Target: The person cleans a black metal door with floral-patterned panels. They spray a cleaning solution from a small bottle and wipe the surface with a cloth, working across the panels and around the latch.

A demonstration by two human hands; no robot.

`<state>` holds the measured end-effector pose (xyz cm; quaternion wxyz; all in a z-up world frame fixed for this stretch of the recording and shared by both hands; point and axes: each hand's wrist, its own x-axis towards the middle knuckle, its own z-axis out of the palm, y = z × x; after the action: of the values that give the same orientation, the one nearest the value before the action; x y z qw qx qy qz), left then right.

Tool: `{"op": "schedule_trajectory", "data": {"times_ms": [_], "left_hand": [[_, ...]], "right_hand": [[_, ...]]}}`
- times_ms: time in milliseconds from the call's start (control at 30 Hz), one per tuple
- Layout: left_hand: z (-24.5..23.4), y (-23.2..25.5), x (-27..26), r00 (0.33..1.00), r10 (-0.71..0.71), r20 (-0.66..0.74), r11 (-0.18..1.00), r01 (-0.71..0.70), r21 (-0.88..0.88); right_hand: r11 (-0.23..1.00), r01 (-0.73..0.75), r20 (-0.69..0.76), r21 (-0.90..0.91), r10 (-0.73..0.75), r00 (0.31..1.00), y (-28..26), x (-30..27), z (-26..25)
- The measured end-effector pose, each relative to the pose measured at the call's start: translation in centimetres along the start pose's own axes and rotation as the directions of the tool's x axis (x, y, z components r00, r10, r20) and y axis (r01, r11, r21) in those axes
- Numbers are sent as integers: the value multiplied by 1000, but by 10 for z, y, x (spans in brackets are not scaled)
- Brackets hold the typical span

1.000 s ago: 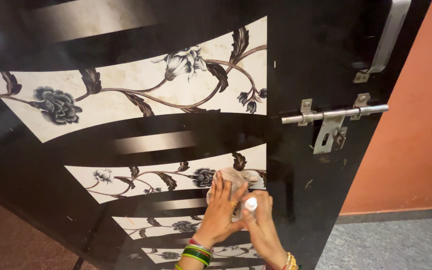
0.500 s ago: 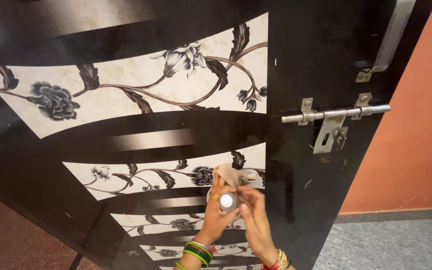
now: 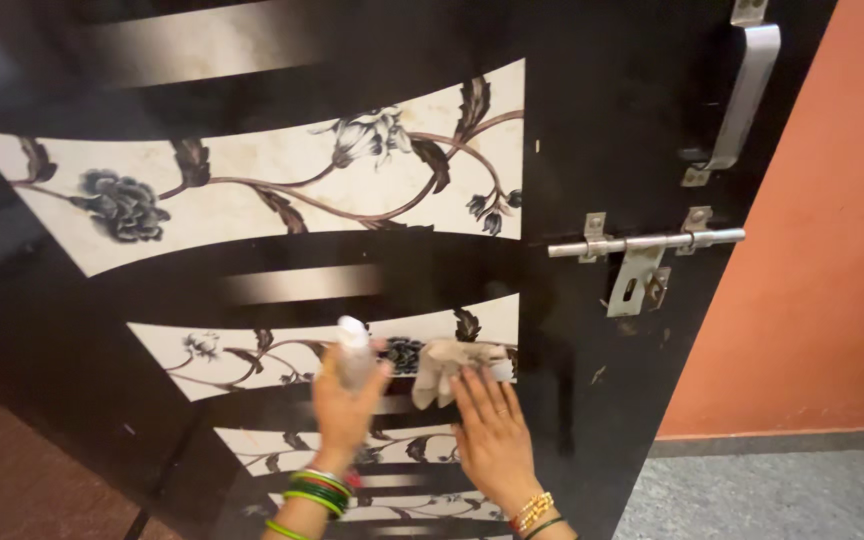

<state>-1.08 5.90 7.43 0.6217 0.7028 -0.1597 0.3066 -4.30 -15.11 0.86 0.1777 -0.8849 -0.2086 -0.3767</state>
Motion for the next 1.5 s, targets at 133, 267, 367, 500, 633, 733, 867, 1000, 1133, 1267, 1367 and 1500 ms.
{"op": "schedule_trajectory", "data": {"times_ms": [133, 267, 367, 500, 633, 733, 867, 1000, 1133, 1267, 1367, 1500], "left_hand": [[-40, -6, -3, 901, 54, -431, 984, 25, 176], [-68, -29, -7, 805, 373, -462, 904, -202, 377], [-77, -52, -7, 804, 162, -572, 980, -62, 189], [-83, -73, -3, 745, 7, -667, 977, 137, 164], [-86, -85, -3, 730, 30, -683, 983, 103, 154], [-90, -87, -9, 745, 84, -662, 983, 48, 178], [-99, -81, -5, 778, 16, -629, 994, 57, 96], [-95, -83, -3, 768, -81, -635, 996, 84, -25], [-91, -91, -3, 764, -85, -639, 996, 45, -79], [-92, -102, -5, 733, -126, -668, 981, -9, -196], [-95, -109, -1, 732, -81, -676, 984, -48, -170], [-109, -116, -5, 795, -18, -607, 999, -10, -42]], "right_hand": [[991, -114, -49, -75, 110, 993, 17, -2, -2], [965, -155, -239, -213, 102, 966, 49, 4, -21], [983, -121, -246, -141, 84, 966, 61, 19, -31], [977, 43, -223, -211, -91, 971, 45, 55, -22], [953, 225, -44, -203, -239, 970, 19, 100, 11], [761, 639, 137, -111, -625, 768, -11, 113, 41], [332, 929, 461, -163, -807, 369, -59, 130, 53], [224, 830, 75, -511, -950, 303, -82, 213, 2], [346, 566, 8, -749, -848, 529, -108, 332, -66], [861, 466, -184, -203, -501, 845, -144, 351, -65], [657, 499, -90, -565, -651, 754, -158, 307, -10], [381, 704, 198, -600, -781, 592, -141, 207, 77]]}}
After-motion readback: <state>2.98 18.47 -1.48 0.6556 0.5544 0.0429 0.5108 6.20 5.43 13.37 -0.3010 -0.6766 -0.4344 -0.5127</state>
